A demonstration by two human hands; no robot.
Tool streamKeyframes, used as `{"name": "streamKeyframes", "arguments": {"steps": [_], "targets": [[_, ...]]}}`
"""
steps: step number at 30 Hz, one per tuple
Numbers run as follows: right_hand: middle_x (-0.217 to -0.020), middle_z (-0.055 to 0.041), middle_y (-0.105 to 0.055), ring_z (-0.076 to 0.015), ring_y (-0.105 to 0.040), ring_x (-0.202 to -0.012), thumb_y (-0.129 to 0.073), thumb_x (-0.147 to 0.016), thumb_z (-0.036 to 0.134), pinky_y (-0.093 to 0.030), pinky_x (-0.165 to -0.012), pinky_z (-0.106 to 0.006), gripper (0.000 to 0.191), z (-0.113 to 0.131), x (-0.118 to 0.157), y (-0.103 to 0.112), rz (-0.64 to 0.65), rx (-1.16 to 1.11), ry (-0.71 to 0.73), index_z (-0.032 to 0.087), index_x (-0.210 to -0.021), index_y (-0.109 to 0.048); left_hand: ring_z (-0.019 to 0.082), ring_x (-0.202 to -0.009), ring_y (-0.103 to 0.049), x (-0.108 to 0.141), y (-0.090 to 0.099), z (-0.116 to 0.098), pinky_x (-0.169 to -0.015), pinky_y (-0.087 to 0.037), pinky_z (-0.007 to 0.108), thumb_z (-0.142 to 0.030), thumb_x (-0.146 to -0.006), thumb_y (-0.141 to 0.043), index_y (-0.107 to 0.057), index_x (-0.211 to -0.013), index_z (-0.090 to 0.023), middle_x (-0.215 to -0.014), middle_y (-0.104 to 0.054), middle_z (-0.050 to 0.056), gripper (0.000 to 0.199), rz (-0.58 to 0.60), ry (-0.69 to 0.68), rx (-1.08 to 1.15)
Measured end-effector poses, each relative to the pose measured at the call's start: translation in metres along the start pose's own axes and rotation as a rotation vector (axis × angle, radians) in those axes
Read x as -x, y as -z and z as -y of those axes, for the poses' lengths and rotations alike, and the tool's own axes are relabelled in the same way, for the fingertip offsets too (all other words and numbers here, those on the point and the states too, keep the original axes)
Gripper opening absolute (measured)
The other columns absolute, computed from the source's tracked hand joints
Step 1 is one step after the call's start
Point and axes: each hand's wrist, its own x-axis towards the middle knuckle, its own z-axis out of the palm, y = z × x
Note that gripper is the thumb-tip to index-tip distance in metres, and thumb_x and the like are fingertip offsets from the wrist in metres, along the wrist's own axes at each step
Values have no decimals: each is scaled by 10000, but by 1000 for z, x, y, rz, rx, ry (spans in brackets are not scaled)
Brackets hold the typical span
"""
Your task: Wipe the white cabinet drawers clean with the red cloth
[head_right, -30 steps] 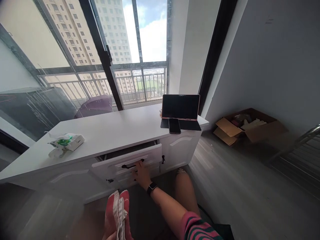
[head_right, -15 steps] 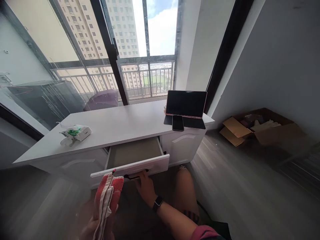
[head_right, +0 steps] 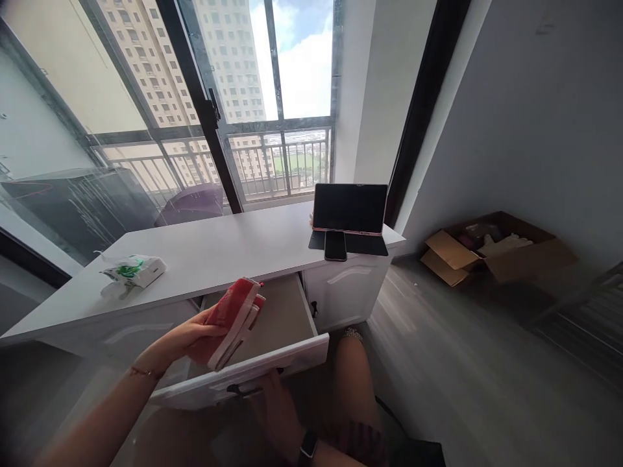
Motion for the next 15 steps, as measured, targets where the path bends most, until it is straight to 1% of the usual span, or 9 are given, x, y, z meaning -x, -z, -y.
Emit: {"name": "streamKeyframes", "arguments": {"steps": [1,3,6,7,8,11,12,13,15], "targets": [[-1185,-75,-571,-204,-640,-899,-528,-862,167,-530,-724,-310,211,0,1,1,7,6,1,232,-1058,-570,285,-1052,-603,-18,3,-3,-862,-487,393,-267,-679,-679,-489,-1319,-234,-1210,-638,75,669,87,-15,-102],[-1139,-66,-584,-204,-640,-876,-542,-859,180,-526,-707,-310,188,-1,0,2,25,22,3,227,-1038,-574,276,-1065,-579,-55,3,0,-863,-470,364,-224,-698,-621,-472,-1326,-195,-1235,-611,85,647,145,-91,-373],[-1112,-60,-591,-212,-633,-909,-564,-851,184,-521,-735,-318,180,-2,-1,3,48,36,1,219,-1027,-573,282,-1062,-558,-98,-12,19,-909,-424,370,-137,-679,-559,-499,-1302,-130,-1198,-599,128,626,70,-218,-891],[-1117,-59,-591,-212,-632,-921,-565,-850,180,-519,-740,-317,187,-3,-1,3,52,33,3,221,-1032,-571,281,-1064,-556,-108,-19,29,-916,-416,369,-130,-691,-541,-502,-1307,-135,-1220,-583,138,618,72,-245,-1024],[-1121,-58,-591,-212,-630,-930,-565,-849,177,-518,-742,-314,194,-4,-1,2,52,31,10,225,-1036,-570,281,-1085,-548,-115,-26,39,-926,-410,364,-137,-709,-532,-490,-1330,-152,-1264,-559,144,623,127,-267,-1120],[-1144,-60,-593,-212,-638,-923,-566,-851,198,-519,-711,-300,210,-9,-1,-1,24,51,36,240,-1056,-563,290,-1163,-516,-126,-42,67,-962,-395,355,-238,-752,-562,-459,-1382,-233,-1361,-515,120,639,434,-284,-1230],[-1153,-63,-596,-214,-644,-906,-569,-850,211,-519,-692,-297,210,-10,-1,-2,18,66,42,243,-1057,-563,296,-1180,-507,-127,-44,75,-973,-389,359,-269,-755,-575,-466,-1381,-254,-1364,-520,111,636,511,-283,-1243],[-1156,-65,-601,-215,-651,-883,-571,-847,219,-519,-675,-296,207,-12,-1,-4,21,78,43,245,-1053,-565,302,-1184,-504,-128,-45,81,-978,-386,365,-289,-757,-582,-476,-1376,-266,-1357,-529,108,628,554,-286,-1257],[-1157,-68,-612,-211,-660,-834,-574,-835,210,-520,-659,-296,203,-12,-2,-5,37,90,32,246,-1036,-573,308,-1179,-505,-129,-45,90,-979,-381,375,-293,-767,-575,-486,-1371,-287,-1365,-520,109,611,561,-305,-1289]]}}
